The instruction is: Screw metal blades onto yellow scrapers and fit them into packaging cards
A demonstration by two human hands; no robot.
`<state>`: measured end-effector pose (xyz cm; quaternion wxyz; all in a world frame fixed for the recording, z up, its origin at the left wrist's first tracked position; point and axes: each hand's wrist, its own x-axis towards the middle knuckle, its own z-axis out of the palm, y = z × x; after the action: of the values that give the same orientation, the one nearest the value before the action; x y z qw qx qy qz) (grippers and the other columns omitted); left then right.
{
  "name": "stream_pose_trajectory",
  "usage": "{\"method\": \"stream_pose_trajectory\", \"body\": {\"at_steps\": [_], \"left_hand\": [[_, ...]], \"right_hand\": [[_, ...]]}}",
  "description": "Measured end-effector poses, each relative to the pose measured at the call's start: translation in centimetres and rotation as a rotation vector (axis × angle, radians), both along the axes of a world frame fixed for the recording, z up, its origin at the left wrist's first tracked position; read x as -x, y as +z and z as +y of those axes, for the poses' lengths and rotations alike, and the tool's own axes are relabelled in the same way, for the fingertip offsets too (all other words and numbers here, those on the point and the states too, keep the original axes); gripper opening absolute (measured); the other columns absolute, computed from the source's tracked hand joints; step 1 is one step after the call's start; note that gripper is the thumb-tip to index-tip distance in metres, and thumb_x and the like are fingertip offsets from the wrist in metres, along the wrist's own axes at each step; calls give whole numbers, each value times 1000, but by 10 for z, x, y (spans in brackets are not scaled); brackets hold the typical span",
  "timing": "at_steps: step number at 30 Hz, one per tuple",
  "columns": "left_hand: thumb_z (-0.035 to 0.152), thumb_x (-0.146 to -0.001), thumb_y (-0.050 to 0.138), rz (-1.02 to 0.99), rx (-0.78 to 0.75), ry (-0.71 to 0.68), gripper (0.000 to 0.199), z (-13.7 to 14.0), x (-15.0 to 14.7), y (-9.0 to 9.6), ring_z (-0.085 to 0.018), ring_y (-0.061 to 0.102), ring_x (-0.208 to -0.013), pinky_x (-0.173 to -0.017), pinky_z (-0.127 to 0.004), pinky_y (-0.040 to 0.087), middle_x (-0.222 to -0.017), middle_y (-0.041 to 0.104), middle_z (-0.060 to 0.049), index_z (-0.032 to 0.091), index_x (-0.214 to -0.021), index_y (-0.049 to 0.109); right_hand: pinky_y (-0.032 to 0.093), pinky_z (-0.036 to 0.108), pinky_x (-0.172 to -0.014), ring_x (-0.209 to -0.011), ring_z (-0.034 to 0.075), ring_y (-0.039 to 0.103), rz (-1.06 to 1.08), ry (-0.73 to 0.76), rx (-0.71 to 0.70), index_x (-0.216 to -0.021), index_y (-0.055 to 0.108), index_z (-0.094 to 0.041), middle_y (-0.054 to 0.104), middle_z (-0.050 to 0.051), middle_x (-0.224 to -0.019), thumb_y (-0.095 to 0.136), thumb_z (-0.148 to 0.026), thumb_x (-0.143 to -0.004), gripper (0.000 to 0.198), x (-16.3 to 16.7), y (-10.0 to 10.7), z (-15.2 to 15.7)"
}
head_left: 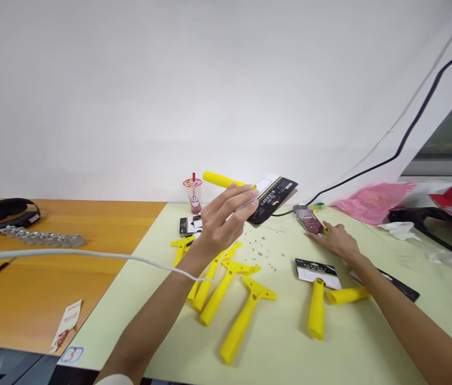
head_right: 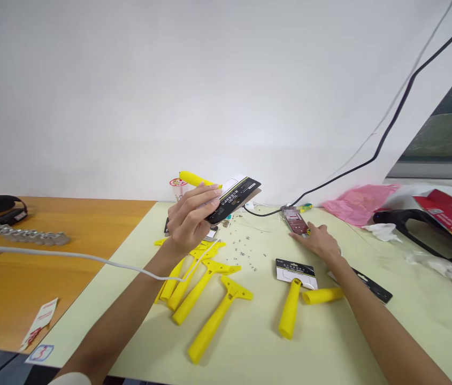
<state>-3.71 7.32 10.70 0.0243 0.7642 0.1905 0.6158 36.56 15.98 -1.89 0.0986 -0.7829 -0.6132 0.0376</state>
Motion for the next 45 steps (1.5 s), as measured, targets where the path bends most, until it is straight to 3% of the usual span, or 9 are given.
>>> {"method": "stream_pose_trajectory", "body": {"at_steps": [3, 9, 15, 23, 28, 32, 37, 45], "left_hand": [[27, -105, 67, 5, -89, 21, 15, -1, -1, 2, -27, 69, -139, -127, -60, 48, -132, 80, -3, 33, -116, 75], [8, -107, 51, -5, -510, 157, 36, 3, -6, 9, -22, 74, -130, -110, -49, 64, -129, 80, -4, 30, -131, 67], [8, -107, 53, -12, -488, 157, 39, 11, -9, 5, -21, 74, -129, -108, -45, 65, -132, 78, -5, 32, -137, 63], [14, -104, 65, -104, -352, 159, 36, 18, -14, -6, -22, 76, -121, -99, -43, 67, -129, 78, -6, 31, -136, 63], [18, -103, 72, -231, -237, 83, 29, 15, -24, -6, -21, 76, -117, -97, -41, 67, -122, 78, -5, 29, -129, 67], [31, -100, 79, -381, -51, 57, 26, 9, -28, -5, -20, 76, -112, -92, -38, 69, -119, 75, -5, 27, -122, 67], [49, -88, 91, -545, 185, 7, 46, 7, -28, -2, -20, 76, -107, -97, -39, 69, -110, 73, -3, 24, -113, 62], [37, -79, 98, -733, 492, -183, 48, 9, -29, 4, -25, 77, -113, -98, -45, 69, -117, 75, -4, 26, -112, 65]], "right_hand": [[57, 57, -89, -119, 50, 72, -3, -15, 18, -151, 64, -18, 60, 30, -139, 50, -82, -98, 84, -3, -4, 6], [57, 53, -98, -120, 42, 71, -11, 70, -23, -143, 73, -28, 62, 20, -142, 53, -62, -104, 55, -4, -12, 11], [56, 54, -97, -122, 44, 69, -12, 41, -43, -149, 64, -22, 59, 23, -145, 56, -71, -101, 69, -9, -12, 12], [56, 56, -92, -120, 48, 68, -21, 31, -19, -154, 59, -21, 59, 27, -142, 50, -88, -95, 90, -25, -21, 20], [55, 54, -94, -120, 44, 69, -13, 67, 15, -154, 63, -28, 59, 22, -141, 46, -86, -98, 82, -28, -23, 23], [54, 50, -99, -125, 39, 66, -9, 92, -10, -151, 64, -34, 58, 16, -142, 51, -79, -100, 69, -26, -21, 22], [55, 51, -96, -121, 41, 67, -14, 44, -15, -151, 59, -23, 57, 22, -144, 52, -83, -96, 82, -25, -17, 19], [57, 53, -96, -121, 42, 69, -33, 39, 11, -156, 56, -26, 57, 22, -145, 52, -86, -95, 86, -26, -14, 22]]}}
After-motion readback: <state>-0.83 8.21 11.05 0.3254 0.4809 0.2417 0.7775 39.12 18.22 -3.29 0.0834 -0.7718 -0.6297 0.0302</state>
